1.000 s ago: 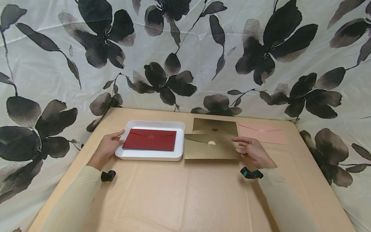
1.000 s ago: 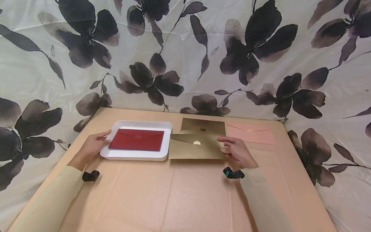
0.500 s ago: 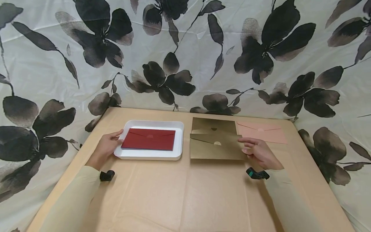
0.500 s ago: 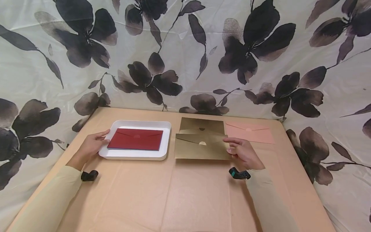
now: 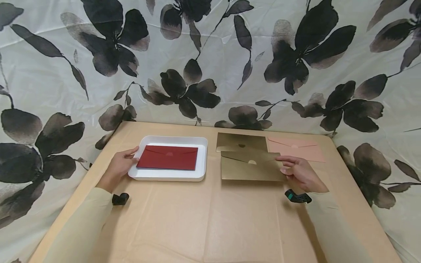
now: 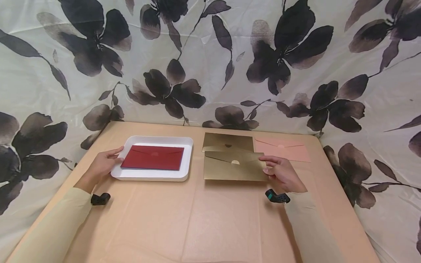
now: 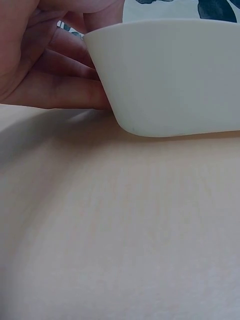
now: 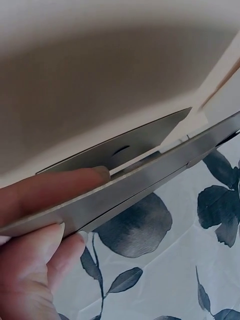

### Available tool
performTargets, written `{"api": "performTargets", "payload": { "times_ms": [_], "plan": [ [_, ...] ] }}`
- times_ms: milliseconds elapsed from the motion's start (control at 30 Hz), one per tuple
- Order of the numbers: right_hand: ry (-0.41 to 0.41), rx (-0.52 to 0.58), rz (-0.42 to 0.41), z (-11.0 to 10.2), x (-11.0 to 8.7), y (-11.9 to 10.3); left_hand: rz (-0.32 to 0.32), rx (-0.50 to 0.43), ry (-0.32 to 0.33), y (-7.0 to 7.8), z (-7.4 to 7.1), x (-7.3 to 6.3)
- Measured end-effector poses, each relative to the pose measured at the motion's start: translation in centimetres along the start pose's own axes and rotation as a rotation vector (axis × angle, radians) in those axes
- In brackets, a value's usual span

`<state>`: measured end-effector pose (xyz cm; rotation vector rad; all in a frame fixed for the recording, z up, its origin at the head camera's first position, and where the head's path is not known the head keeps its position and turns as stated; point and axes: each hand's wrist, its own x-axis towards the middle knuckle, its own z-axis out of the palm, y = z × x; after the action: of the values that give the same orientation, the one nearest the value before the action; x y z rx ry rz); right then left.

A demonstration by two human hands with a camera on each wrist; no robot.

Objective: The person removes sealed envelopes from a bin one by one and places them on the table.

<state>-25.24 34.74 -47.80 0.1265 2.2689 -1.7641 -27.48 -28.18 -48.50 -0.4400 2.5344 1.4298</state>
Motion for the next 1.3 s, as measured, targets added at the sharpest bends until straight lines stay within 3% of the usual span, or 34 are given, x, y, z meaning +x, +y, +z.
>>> {"api": "performTargets", "payload": {
  "times_ms": [400,667,933,1167,1300],
  "plan": [
    [-0.007,0.016,-0.001,-1.7,-0.9,0.7,-0.014,0.0,-0.007,0.0,0.2,0.2],
    [-0.006,-0.003,0.006,-3.2,-1.2,1.3,0.016,0.046,0.005,-0.1,0.2,-0.1],
    [-0.028,0.04,-0.006,-4.7,-1.7,1.9,-0.008,0.026,0.016,0.2,0.2,0.1],
    [-0.02,-0.015,-0.001,-5.8,-1.7,2.2,-0.012,0.026,0.016,0.2,0.2,-0.1],
    [-0.029,0.018,0.011,-6.5,-1.7,2.3,-0.008,0.024,0.016,0.1,0.1,-0.2]
  ]
}}
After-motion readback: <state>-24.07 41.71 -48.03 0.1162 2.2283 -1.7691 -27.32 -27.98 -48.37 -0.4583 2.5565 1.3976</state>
